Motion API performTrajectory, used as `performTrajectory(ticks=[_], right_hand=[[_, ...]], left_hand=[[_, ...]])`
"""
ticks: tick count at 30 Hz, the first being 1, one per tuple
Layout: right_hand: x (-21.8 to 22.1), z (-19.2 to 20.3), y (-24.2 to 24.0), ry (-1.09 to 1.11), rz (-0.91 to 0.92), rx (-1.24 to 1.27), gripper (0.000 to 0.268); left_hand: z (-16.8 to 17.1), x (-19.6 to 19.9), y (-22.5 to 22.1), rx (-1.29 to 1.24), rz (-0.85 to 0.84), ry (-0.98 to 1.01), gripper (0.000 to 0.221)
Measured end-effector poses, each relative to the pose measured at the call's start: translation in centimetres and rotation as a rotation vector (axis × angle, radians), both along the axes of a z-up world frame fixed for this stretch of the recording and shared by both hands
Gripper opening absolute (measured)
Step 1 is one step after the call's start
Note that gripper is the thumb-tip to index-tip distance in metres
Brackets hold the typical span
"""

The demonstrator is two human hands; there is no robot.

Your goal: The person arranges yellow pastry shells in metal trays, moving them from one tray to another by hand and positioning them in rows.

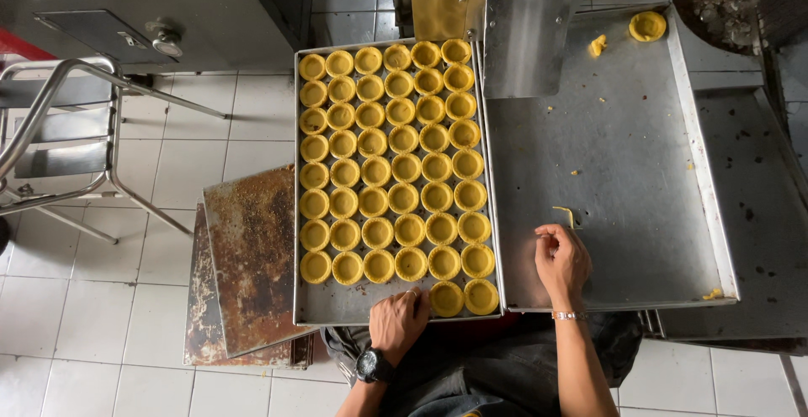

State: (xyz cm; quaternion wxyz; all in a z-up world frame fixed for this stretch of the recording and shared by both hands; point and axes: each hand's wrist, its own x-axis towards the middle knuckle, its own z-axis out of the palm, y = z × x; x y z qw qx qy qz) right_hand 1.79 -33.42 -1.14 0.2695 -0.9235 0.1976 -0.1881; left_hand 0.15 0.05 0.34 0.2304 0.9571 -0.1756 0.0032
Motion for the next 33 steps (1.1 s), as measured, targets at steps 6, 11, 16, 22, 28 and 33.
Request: performTrajectory(ticks=[6, 11, 16, 22, 28, 33], right_hand=[[0.1, 0.8, 0.4, 0.003, -0.027, 0.015, 0.022], [-0.1, -0.6, -0.3, -0.022, 0.004, -0.005, 0.021], [1.0, -0.5, -0.6, 0.009, -0.064, 0.095, 0.029], [8.1, -1.1, -1.2, -0.176, 0.024, 0.021, 0.034], [11.9, -2.4, 0.5, -0.073, 0.015, -0.187, 0.034], [12.7, -4.5, 0.4, -0.027, -0.124, -0.210, 0.039]], left_hand=[[-0.4, -0.1, -0.1, 0.019, 0.029, 0.001, 0.042], [-0.1, 0.0, -0.1, 0.019, 0.017, -0.001, 0.042], [-0.1, 0.1, -0.1, 0.008, 0.022, -0.006, 0.045], [-0.5, -0.4, 0.0, 0.011, 0.025, 0.025, 0.041], [-0.5, 0.1, 0.2, -0.036, 0.016, -0.011, 0.041], [0.2, 0.0, 0.3, -0.090, 0.058, 0.108, 0.046]])
